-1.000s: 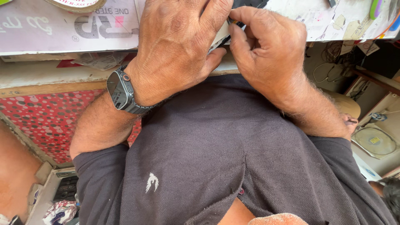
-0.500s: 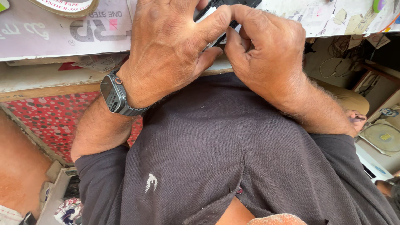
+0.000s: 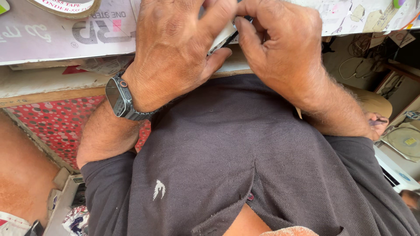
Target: The person works on a small electronic device, likely a mobile phone, by manipulating internal components and wires. They use tweezers to adjust a ribbon cable and apply adhesive tape to secure parts. The device is handled throughout, with tools used for precision adjustments.
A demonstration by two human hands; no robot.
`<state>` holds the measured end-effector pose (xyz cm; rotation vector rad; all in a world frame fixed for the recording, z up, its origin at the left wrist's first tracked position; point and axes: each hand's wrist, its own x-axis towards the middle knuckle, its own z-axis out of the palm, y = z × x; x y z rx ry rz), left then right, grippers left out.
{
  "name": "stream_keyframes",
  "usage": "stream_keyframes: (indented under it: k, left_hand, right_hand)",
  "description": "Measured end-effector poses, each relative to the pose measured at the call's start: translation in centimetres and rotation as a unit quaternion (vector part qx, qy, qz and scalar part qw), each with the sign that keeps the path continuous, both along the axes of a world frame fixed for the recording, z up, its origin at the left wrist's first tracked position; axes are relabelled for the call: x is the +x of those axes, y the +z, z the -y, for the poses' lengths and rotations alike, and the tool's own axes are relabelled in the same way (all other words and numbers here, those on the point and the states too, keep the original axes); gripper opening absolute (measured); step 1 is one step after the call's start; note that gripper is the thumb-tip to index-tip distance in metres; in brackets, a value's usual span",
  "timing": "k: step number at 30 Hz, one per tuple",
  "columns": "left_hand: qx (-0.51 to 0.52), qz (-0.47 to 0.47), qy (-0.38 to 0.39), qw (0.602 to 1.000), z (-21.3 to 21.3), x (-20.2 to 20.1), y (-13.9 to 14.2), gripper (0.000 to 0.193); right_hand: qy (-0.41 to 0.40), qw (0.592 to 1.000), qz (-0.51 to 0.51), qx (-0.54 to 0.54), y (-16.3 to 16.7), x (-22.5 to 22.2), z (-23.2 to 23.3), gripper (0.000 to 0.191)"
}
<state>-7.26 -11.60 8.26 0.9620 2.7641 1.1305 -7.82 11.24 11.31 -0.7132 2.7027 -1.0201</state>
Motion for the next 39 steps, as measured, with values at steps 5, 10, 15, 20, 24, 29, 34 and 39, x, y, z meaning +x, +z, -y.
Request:
stream_keyframes:
  k: [5, 10, 15, 20, 24, 29, 34, 39]
  left_hand:
    - [0.008, 0.015, 0.002, 1.0, 0.1, 0.0, 0.0, 0.081]
    - [-0.01, 0.017, 0.002, 1.0, 0.2, 0.0, 0.3, 0.076]
    - [-0.022, 0.007, 0.006, 1.0, 0.3, 0.2, 0.3, 0.073]
    - [-0.023, 0.003, 0.008, 1.0, 0.3, 0.2, 0.0, 0.072]
    - [-0.01, 0.002, 0.006, 1.0, 0.4, 0.3, 0.0, 0.075]
    - [-0.017, -0.002, 0.007, 1.0, 0.3, 0.2, -0.1, 0.076]
    - [-0.002, -0.006, 0.003, 1.0, 0.4, -0.2, 0.1, 0.076]
    - [0.014, 0.004, -0.004, 1.0, 0.5, -0.5, 0.7, 0.074]
  right_hand:
    - [-0.055, 0.991, 0.113, -0.042, 0.3, -0.4, 0.0, 0.006]
    - [-0.057, 0.981, 0.159, -0.095, 0.3, -0.7, -0.5, 0.005]
    - [-0.071, 0.964, 0.228, -0.117, 0.2, -0.8, -0.8, 0.006]
    - [-0.067, 0.974, 0.202, -0.081, 0.8, -1.2, 0.0, 0.006]
    - [-0.087, 0.971, 0.209, -0.071, 1.4, -1.4, 0.9, 0.005]
    - [-0.092, 0.975, 0.197, -0.055, 1.6, -1.5, 1.3, 0.005]
    - [-0.046, 0.987, 0.148, -0.042, 1.3, -1.5, 0.8, 0.009]
    - [-0.076, 0.982, 0.167, -0.051, 1.1, -1.4, 0.6, 0.007]
